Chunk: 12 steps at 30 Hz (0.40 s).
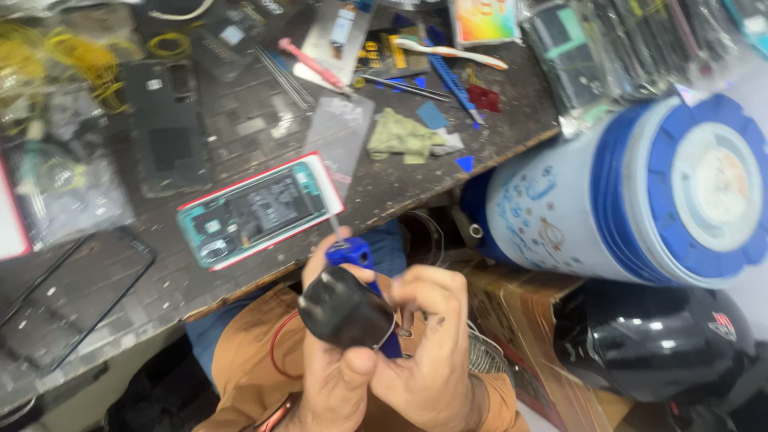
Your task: The person uses a screwdriver to remove screws from the internal frame of a disassembled smartphone. They place the screws on the workbench and then pick up a blue hot glue gun.
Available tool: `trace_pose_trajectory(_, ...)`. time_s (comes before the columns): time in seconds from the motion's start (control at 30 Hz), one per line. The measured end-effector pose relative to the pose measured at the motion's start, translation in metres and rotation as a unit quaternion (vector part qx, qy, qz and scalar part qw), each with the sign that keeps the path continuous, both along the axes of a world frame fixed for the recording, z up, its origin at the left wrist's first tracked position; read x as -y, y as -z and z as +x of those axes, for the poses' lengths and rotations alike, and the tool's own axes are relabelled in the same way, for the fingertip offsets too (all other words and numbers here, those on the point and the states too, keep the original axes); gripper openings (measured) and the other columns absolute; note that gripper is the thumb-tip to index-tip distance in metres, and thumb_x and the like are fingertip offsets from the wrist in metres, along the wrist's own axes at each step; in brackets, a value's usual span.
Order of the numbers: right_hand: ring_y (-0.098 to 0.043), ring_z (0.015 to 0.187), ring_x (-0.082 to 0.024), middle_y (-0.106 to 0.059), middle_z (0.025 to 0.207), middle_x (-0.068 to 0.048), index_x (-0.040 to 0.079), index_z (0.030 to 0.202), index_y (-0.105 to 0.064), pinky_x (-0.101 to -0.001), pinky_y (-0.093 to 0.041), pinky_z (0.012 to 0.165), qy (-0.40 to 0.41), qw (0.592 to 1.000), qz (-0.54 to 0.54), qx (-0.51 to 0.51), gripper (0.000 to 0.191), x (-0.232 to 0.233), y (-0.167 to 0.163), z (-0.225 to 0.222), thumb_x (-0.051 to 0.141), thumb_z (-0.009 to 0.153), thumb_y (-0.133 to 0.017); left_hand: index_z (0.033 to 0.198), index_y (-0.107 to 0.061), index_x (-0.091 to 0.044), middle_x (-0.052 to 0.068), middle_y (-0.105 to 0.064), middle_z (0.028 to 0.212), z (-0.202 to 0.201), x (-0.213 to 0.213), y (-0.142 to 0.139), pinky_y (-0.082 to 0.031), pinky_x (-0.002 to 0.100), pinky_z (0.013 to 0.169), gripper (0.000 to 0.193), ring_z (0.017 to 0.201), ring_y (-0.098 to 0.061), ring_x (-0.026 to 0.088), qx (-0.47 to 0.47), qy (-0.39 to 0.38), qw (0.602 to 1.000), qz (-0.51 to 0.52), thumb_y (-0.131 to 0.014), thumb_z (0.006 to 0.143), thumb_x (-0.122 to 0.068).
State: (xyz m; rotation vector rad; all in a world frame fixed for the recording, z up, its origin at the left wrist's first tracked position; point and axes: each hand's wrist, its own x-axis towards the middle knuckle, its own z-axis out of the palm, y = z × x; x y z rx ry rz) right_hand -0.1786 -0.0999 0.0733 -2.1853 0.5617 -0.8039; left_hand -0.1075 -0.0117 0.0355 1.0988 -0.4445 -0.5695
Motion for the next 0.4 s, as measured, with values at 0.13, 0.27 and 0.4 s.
trace_pose_trajectory(0.13, -0.062, 0.11, -0.027, -0.056, 0.128, -0.016, 0.001, 0.141, -0.045, -0.0359, -0.053, 0.095, -0.051, 0.997, 0.053, 0.007, 0.079, 0.017, -0.002, -0.01, 0.019, 0.08, -0.091, 0.14, -0.056, -0.002, 0.022, -0.026, 0.162, 0.003, 0.007, -0.005, -0.045, 0.041, 0.116, 0.08, 0.146, -0.042, 0.031, 0.106, 0.019, 0.992, 0.068, -0.078, 0.087, -0.058)
trace_pose_trajectory(0.27, -0.06, 0.118, -0.027, -0.052, 0.133, -0.016, 0.001, 0.149, -0.037, -0.0373, -0.052, 0.102, -0.036, 0.997, 0.072, -0.013, 0.086, 0.021, 0.013, -0.028, 0.014, 0.083, -0.09, 0.142, -0.062, -0.006, 0.023, -0.031, 0.161, 0.002, 0.014, -0.005, -0.045, 0.044, 0.118, 0.078, 0.143, -0.05, 0.033, 0.205, 0.057, 0.966, 0.148, -0.083, 0.08, -0.049)
trace_pose_trajectory(0.4, -0.052, 0.115, -0.023, -0.043, 0.138, -0.015, 0.005, 0.155, -0.031, -0.0392, -0.048, 0.105, 0.014, 0.993, 0.114, 0.04, 0.084, 0.011, 0.039, -0.05, 0.008, 0.086, -0.078, 0.143, -0.058, -0.007, 0.024, -0.028, 0.16, -0.002, 0.022, -0.009, -0.045, 0.046, 0.115, 0.083, 0.142, -0.05, 0.034, 0.205, 0.142, 0.962, 0.108, -0.082, 0.079, -0.053)
